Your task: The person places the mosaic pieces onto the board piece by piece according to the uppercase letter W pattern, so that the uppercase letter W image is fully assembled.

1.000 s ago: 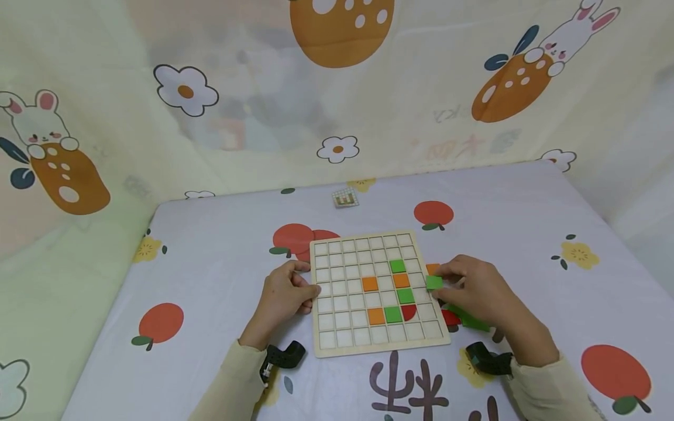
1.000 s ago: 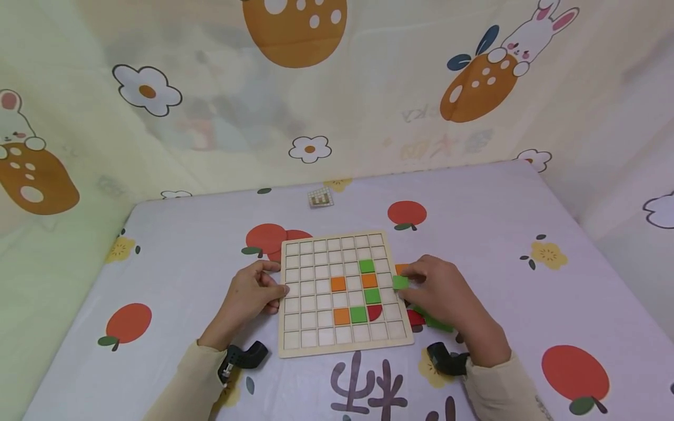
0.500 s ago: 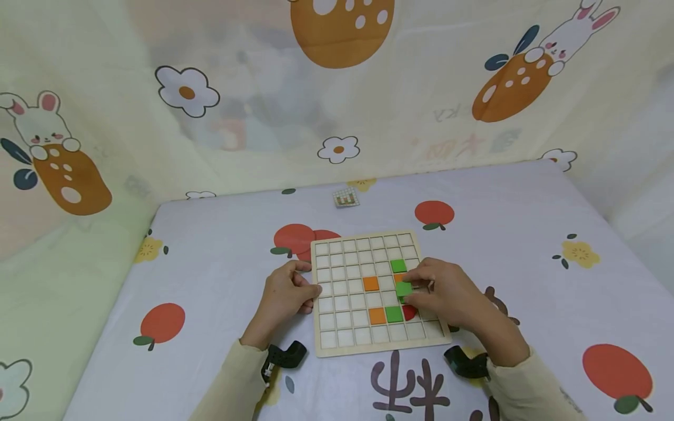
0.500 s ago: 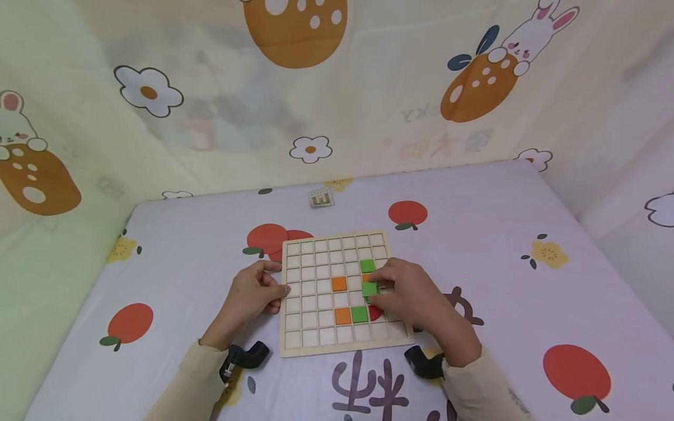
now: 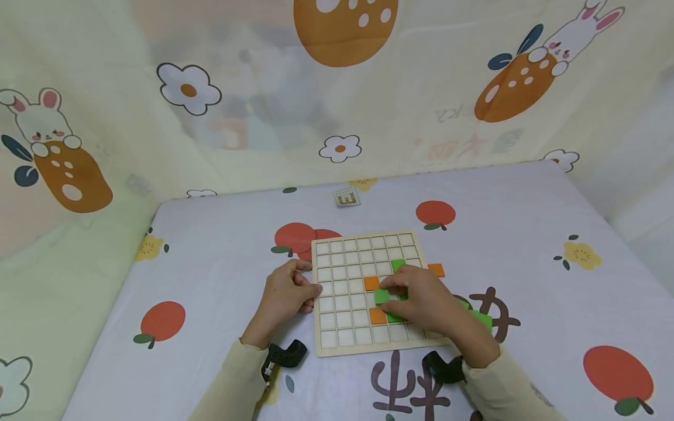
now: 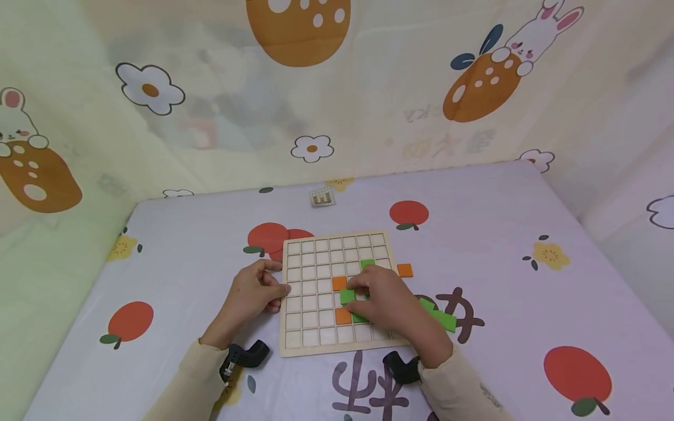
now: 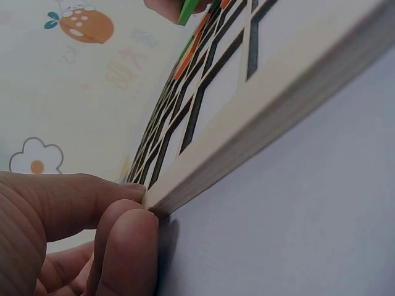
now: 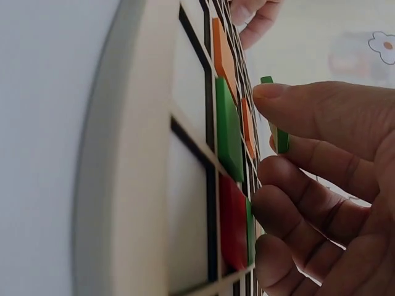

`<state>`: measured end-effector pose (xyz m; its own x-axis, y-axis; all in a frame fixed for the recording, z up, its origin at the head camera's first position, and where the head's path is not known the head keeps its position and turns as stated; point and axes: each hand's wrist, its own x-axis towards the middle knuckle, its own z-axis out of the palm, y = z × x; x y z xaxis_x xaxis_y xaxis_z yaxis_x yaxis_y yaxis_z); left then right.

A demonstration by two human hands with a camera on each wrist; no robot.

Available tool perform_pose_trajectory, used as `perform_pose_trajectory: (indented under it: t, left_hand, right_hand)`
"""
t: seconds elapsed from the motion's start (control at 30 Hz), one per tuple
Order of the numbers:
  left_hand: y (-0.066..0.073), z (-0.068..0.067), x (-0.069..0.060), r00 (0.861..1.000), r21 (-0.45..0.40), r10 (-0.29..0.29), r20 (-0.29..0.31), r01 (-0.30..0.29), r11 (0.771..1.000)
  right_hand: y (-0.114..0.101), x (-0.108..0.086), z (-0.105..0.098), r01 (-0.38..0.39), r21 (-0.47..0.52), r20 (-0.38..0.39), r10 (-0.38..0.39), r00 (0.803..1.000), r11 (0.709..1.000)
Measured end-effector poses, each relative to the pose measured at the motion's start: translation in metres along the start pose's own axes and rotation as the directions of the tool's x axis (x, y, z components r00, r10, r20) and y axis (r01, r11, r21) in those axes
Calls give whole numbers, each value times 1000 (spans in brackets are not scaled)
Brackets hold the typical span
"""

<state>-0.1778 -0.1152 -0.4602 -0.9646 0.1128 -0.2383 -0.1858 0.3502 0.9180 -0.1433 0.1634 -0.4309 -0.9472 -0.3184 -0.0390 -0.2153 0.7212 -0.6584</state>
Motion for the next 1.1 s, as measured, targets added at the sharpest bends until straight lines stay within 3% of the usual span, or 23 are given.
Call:
perform_pose_trajectory:
  t: [1.1]
  left_hand:
    - [-1,0,1,1000,11,-7,-5,7,1000]
  right_hand:
    - [-8,10,10,-53,-28,36,54,998,998]
